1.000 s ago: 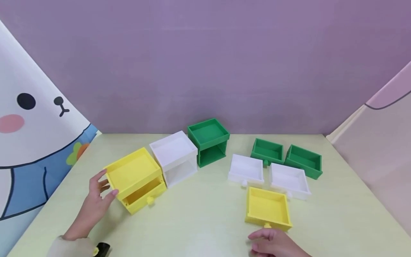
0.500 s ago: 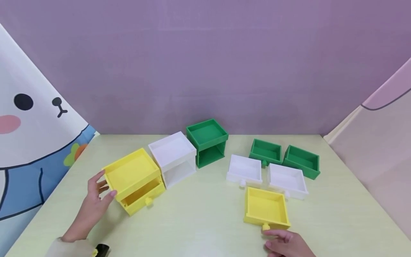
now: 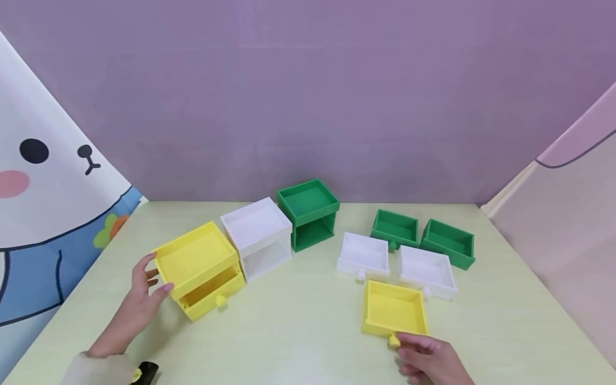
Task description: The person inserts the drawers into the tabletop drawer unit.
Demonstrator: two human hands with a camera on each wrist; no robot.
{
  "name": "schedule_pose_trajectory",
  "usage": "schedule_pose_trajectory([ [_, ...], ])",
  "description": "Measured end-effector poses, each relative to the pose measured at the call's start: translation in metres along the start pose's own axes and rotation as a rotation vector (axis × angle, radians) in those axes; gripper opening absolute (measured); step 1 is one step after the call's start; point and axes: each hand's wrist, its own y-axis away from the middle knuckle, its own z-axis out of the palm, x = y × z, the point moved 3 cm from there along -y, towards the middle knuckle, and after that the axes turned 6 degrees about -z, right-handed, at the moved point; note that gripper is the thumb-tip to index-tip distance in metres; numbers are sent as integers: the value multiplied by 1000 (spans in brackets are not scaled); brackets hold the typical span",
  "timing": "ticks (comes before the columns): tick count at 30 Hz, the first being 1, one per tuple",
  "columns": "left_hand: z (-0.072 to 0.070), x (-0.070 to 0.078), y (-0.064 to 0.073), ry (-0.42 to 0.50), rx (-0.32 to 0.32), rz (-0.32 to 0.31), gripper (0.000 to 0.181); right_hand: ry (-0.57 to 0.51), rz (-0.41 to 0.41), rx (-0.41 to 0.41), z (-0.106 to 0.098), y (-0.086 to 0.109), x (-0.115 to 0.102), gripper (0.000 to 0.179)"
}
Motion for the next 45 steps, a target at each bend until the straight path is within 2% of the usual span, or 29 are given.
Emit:
schedule_pose_trajectory([
  [3, -2, 1, -1, -30, -24, -44, 83, -9, -14, 3, 3, -1, -2, 31],
  [12, -2, 1, -4, -28, -42, -72, 82, -11, -73, 26, 8, -1, -7, 38],
  [20, 0, -1, -2, -18, -41, -29, 80, -3, -76, 63, 9, -5, -8, 31],
  [25, 0, -1, -1, -15, -51, -40, 81, -32, -86, 114, 4, -4, -11, 28],
  [37, 0, 0, 0, -20, -24, -12, 79, -209, -40, 91, 3, -8, -10, 19],
  [41, 0, 0, 0, -18, -26, -20, 80, -195, -39, 87, 4, -8, -11, 19],
  [45, 0, 0, 1, -17, -21, -16, 80, -125, -64, 89, 4, -6, -12, 24],
])
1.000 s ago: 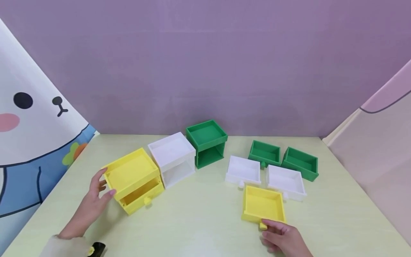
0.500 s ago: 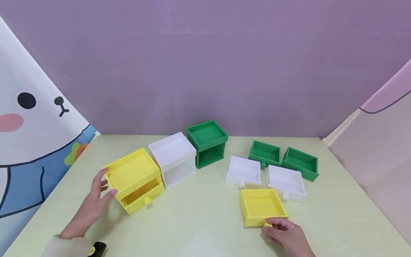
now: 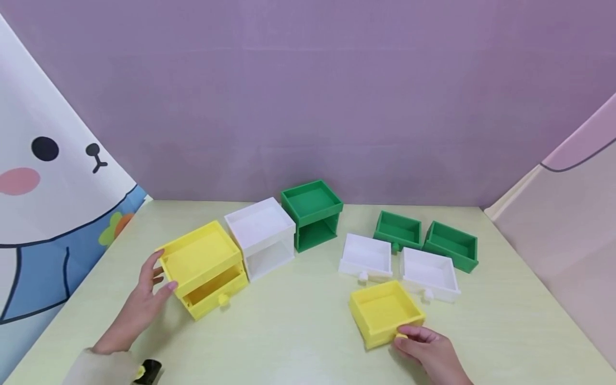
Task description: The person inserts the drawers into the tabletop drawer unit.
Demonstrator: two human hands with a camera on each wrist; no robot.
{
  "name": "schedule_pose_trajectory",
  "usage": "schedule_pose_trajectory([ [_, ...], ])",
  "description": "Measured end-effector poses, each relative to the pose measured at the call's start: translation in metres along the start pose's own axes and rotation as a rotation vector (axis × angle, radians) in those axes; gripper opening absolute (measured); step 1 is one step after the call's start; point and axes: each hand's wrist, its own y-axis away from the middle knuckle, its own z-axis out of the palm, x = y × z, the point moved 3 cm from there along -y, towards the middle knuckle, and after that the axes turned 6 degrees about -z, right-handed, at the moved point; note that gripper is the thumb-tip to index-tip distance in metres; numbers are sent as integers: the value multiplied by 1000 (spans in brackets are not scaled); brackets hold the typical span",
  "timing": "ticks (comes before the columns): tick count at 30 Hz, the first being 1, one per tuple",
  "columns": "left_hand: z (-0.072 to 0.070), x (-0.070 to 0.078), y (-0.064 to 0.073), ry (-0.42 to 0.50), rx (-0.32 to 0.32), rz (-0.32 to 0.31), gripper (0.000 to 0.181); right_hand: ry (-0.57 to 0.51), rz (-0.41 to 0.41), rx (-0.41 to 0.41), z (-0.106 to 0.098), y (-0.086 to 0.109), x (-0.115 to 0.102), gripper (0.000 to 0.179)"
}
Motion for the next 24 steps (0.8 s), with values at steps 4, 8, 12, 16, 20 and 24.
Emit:
schedule_pose_trajectory([
  [4, 0, 1, 0, -1, 9, 3, 80, 64, -30, -6, 3, 0, -3, 23],
  [8, 1, 1, 0, -4, 14, 11, 79, 76, -62, -9, 7, 2, -7, 20],
  [12, 1, -1, 0, 8, 0, 5, 80, 68, -116, -7, 13, 4, -13, 18],
  [16, 0, -3, 1, 6, -11, -18, 80, 23, -156, -38, 22, 7, -17, 17],
  [20, -1, -2, 2, -7, -2, -20, 80, -25, -183, -77, 32, 8, -22, 17],
  [24, 0, 0, 2, 0, 2, -17, 80, -75, -219, -84, 41, 9, -27, 15],
])
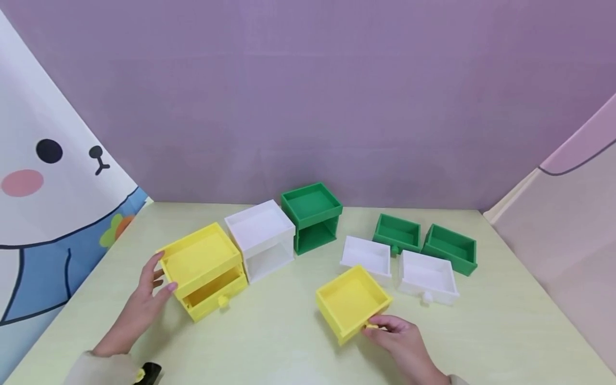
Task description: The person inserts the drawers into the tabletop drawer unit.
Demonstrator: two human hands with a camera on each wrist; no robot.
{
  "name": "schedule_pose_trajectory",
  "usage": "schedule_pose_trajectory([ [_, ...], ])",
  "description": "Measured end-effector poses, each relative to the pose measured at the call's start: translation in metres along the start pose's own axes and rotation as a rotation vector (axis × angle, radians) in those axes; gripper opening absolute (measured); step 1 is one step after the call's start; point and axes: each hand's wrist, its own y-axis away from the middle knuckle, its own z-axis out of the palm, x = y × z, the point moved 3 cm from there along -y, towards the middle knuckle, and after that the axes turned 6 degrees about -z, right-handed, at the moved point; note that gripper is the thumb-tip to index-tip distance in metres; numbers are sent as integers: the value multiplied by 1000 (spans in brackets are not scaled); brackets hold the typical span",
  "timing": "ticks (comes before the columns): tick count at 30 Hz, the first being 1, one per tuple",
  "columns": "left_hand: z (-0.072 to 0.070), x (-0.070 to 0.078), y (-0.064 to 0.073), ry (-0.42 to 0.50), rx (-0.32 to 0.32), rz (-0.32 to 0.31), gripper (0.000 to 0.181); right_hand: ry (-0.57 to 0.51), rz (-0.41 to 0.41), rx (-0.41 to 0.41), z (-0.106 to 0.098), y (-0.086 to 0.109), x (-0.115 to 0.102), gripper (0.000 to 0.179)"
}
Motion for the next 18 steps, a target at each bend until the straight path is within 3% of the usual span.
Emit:
schedule_pose_trajectory([
  [6, 1, 0, -2, 9, -3, 10, 79, -48, -24, -23, 10, -2, -9, 18],
  [12, 3, 1, -2, 28, -31, -47, 81, -101, -69, -69, 25, -6, -16, 16],
  [18, -2, 3, -1, -9, -37, -76, 82, -163, -109, -152, 49, -8, -22, 17],
])
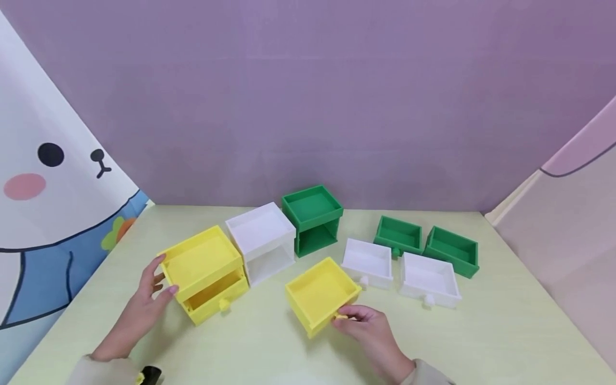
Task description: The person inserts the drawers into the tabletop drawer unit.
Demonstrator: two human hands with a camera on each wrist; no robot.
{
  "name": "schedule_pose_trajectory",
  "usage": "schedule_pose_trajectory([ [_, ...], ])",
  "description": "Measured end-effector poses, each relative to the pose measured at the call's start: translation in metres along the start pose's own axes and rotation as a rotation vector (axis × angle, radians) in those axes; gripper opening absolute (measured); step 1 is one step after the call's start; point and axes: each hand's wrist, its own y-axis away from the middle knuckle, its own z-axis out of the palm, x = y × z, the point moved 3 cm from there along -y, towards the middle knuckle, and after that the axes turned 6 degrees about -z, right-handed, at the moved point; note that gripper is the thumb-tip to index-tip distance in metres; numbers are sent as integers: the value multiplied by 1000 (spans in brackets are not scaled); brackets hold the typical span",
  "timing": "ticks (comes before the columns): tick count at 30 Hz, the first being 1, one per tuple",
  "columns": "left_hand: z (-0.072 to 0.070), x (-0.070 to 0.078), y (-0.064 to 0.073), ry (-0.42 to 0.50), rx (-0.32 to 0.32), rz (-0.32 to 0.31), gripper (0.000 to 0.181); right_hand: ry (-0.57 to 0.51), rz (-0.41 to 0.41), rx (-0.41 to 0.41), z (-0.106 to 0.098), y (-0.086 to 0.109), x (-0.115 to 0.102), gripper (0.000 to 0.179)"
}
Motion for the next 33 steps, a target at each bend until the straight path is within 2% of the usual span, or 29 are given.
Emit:
schedule_pose_trajectory([
  [7, -7, 5, 5, -118, -3, -79, 83, -42, -40, -79, 27, -6, 3, 20],
  [14, -12, 4, 6, -253, 10, -87, 90, -93, -70, -145, 57, -9, 7, 24],
  [19, -16, 2, 7, -265, 1, -91, 91, -123, -92, -191, 80, -8, 4, 22],
  [26, -15, 5, 4, -318, 29, -49, 91, -137, -101, -216, 101, -3, 3, 21],
  [33, -12, 5, 4, -277, 27, -44, 89, -153, -103, -221, 121, 1, 6, 18],
])
